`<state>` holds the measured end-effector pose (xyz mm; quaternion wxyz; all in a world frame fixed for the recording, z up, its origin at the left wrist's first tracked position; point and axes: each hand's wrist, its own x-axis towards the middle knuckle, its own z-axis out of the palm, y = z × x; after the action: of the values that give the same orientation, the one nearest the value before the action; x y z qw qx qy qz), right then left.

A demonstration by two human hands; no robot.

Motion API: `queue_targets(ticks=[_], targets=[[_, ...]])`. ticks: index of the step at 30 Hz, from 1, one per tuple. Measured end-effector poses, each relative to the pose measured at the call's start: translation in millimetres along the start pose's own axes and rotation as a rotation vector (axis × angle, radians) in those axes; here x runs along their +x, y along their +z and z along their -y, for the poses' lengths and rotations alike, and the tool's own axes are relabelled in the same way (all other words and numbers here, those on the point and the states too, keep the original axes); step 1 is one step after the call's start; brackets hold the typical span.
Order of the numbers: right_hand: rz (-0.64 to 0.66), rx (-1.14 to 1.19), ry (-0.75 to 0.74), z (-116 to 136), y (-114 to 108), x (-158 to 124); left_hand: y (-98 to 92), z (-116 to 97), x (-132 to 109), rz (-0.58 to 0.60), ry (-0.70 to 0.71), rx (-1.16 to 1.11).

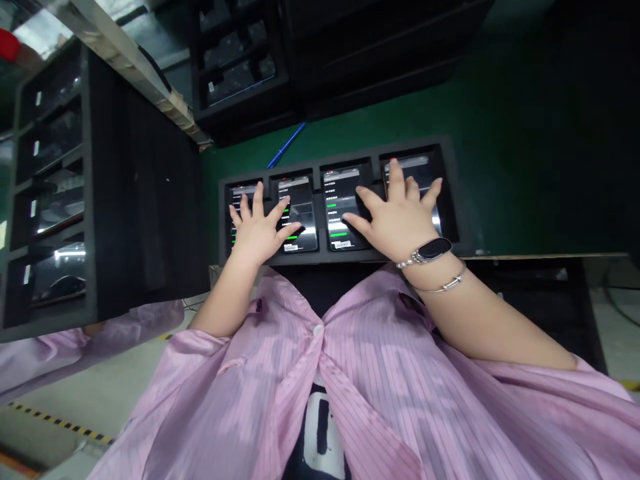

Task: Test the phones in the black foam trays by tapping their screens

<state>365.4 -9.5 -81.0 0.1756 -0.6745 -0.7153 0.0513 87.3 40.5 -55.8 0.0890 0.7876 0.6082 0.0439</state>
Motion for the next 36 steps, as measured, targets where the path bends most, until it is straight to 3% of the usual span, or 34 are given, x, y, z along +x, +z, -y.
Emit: queue_targets(ticks=[3, 6, 7, 10, 12, 15, 20, 24, 27, 33, 36], targets=[[0.183, 0.045, -0.07, -5.6, -23.4, -8.4, -26.1, -3.3, -22.0, 0.118, 0.062, 0.063], [0.421, 0.204, -0.334, -11.1, -72.4, -30.3, -69.6, -2.5, -62.1, 0.332, 0.214, 0.021], [0.418, 0.226, -0.379, -11.3, -90.1, -37.0, -84.3, -1.3, -74.1, 0.346, 0.274, -0.022], [0.331, 0.198, -0.441, -7.3, -128.8, -50.2, -116.6, 2.6, -95.4, 0.201, 0.323, -0.054], [0.283, 0.178, -0.449, -3.4, -133.9, -53.7, -122.7, 4.4, -97.7, 0.12, 0.331, -0.027], [0.226, 0.154, -0.37, -0.4, -112.4, -55.2, -108.2, 5.9, -92.3, 0.093, 0.34, -0.004], [0.09, 0.07, -0.215, 1.1, -52.4, -62.1, -51.9, 3.5, -86.7, 0.046, 0.234, 0.023], [0.082, -0.017, -0.146, 5.4, -26.5, -66.6, -18.7, -2.2, -83.3, 0.057, 0.167, 0.059], [0.066, -0.069, -0.102, 3.9, -14.1, -53.3, -8.3, -3.3, -64.5, 0.043, 0.141, 0.062], [-0.123, -0.066, -0.098, -21.5, 19.7, 8.4, 1.7, 4.9, 4.6, -0.046, 0.047, -0.003], [-0.135, -0.036, -0.113, -22.2, 15.4, 21.2, 0.7, 6.1, 17.1, -0.063, 0.009, -0.035]])
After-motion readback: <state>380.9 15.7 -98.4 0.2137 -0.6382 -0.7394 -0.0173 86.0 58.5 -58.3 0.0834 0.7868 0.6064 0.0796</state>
